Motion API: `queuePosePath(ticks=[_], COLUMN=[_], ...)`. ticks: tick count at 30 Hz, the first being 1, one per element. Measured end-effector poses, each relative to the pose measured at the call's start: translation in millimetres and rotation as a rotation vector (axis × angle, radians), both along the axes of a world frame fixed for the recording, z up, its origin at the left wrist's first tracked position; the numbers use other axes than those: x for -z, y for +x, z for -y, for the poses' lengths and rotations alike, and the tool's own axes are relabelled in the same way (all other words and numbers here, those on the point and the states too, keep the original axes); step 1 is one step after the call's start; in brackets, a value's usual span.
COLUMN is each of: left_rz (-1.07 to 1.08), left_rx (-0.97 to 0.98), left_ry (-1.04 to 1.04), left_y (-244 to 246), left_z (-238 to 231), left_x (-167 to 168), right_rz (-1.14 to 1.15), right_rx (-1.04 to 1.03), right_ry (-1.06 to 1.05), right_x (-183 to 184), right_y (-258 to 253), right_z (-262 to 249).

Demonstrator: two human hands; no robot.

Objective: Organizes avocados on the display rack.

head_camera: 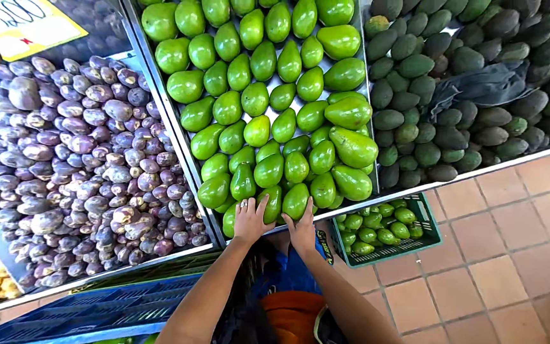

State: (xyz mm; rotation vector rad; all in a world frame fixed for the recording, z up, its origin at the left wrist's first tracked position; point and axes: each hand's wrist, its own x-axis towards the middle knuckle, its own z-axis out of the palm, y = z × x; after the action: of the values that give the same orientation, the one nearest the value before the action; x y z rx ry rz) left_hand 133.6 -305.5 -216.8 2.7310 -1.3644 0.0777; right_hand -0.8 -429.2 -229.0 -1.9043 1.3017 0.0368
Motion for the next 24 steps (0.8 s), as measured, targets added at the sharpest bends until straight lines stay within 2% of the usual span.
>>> queuePosePath(ticks=[3,7,10,13,15,17,20,24], left_rz=[0.001,-0.003,-0.130,-0.215,-0.247,-0.353,-0.571,-0.613], left_rx=[-0.024,-0.060,-0.078,-0.221,-0.497,-0.675,-0.676,-0.714], left_ry=[-0.032,-0.002,0.062,-0.146,-0.300,-0.317,-0.363,-0.531], left_y=[-0.7,-3.2,-6.9,-8.8,-19.3,-27.4,-26.3,-26.5], left_z=[-2.2,0.3,-5.1,-27.9,-49.9,-67.8,-77.6,-73.1], left_x=[-0.2,-0.3,-11.0,-22.0,-22.9,-13.9,8.3,18.6], right_rz=[-0.012,-0.121,-0.140,-0.141,-0.147,-0.140,-0.100,-0.040], right_rx=[-0.088,-0.190,-0.198,-0.204,-0.226,-0.243,-0.253,-0.246], right_ry=[0.075,0.033,-0.006,-0.043,-0.057,-0.059,-0.063,-0.003], right_x=[-2.3,-8.5,-7.9,-7.7,-8.1,-7.9,-8.4,-13.0], right_y=[-8.8,-10.3,-10.8,-8.8,-10.6,-14.3,-14.1,-12.0], right_z=[12.6,23.3,20.2,21.7,21.5,19.8,22.5,31.0])
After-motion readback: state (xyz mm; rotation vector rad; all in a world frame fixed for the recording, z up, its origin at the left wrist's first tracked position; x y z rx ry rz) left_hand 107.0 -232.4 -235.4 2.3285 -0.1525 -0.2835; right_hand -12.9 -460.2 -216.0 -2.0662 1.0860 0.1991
